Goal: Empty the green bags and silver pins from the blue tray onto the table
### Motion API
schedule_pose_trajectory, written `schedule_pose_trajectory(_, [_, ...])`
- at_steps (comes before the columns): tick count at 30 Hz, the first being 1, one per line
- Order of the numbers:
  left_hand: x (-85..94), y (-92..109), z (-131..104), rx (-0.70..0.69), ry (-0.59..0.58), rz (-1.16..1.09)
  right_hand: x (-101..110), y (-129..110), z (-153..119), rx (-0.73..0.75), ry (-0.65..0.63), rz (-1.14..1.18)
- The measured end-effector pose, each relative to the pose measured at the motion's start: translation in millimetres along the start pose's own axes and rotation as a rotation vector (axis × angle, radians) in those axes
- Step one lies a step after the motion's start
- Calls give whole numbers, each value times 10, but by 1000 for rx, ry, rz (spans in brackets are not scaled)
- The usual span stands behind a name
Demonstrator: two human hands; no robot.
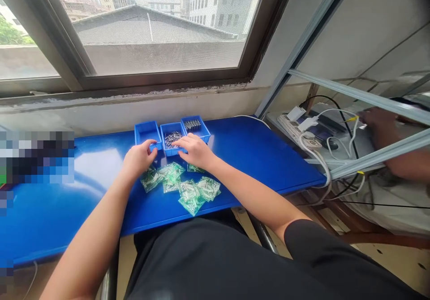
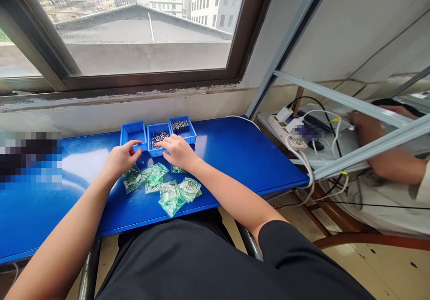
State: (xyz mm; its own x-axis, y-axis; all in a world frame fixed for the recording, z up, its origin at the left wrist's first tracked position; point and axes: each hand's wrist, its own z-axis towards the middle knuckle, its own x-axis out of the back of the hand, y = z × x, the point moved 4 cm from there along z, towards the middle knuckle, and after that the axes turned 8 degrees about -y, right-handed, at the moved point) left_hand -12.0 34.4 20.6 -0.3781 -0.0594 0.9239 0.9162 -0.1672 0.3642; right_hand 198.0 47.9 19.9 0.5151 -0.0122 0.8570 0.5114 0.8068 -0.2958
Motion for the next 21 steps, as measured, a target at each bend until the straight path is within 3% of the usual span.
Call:
schedule_pose_trajectory(7, [-1, -53, 19, -17, 30, -93, -43, 98, -4, -152, -77, -55])
schedule_pose_trajectory(14, [34, -21, -4, -72, 159, -197, 2, 67, -16, -133, 40, -14])
schedule_pose_trajectory(21, [33, 49, -26, -162, 154, -659, 130, -26, -25, -102, 144, 5])
